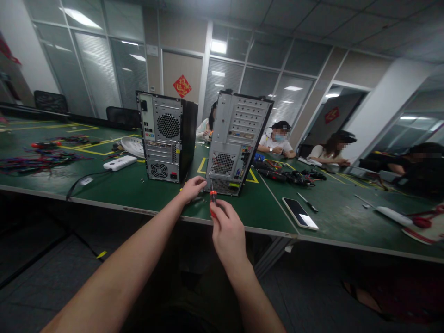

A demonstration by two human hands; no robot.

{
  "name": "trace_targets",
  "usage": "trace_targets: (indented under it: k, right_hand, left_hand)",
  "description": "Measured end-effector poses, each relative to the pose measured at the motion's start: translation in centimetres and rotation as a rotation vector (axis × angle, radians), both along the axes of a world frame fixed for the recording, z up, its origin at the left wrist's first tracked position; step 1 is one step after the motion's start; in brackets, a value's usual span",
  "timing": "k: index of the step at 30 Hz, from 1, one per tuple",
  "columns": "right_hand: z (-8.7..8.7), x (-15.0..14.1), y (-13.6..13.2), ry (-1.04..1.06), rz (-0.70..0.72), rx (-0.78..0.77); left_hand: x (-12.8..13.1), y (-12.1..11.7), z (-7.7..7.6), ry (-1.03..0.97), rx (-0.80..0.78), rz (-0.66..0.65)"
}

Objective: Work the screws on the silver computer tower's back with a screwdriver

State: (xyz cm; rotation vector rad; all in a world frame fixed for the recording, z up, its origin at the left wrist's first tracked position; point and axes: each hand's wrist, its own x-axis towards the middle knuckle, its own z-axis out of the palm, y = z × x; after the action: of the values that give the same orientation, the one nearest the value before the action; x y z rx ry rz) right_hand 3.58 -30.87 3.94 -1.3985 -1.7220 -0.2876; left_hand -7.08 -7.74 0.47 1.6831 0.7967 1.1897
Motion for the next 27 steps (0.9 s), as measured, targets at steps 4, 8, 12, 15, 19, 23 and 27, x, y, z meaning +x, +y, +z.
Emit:
trace_targets:
  k: [4, 8, 12, 15, 19, 23, 27]
  right_hand:
    - [0.13, -0.03, -0.1, -0.093, 0.007, -0.022]
    - [0.15, -0.18, 0.0, 0.038, 0.015, -0.018]
    - [-0.02, -0.19, 0.11, 0.159, 0.018, -0.052]
    - [-0.13, -0.11, 0.13, 0.182, 0.023, -0.042]
    - [0.06, 0.04, -0.03, 0.07, 0.007, -0.004]
    - [0.36, 0.11, -0.23, -0.064, -0.009, -0.02]
    - [0.2, 0.01, -0.1, 0.007, -0.008, 0.003]
  left_hand:
    - [0.07, -0.01, 0.06, -0.029, -0.009, -0.008]
    - [0.1, -0.03, 0.05, -0.033, -0.012, -0.004]
    - [0.06, -0.05, 0.03, -0.025, -0.003, -0.008]
    - [0.03, -0.06, 0.03, -0.027, -0.002, -0.014]
    - [0.0, -0.06, 0.06, -0.019, -0.009, -0.005]
    - [0.0, -0.08, 0.14, -0.017, -0.013, -0.012]
    - [0.02, -0.08, 0.11, -0.019, -0.012, -0.013]
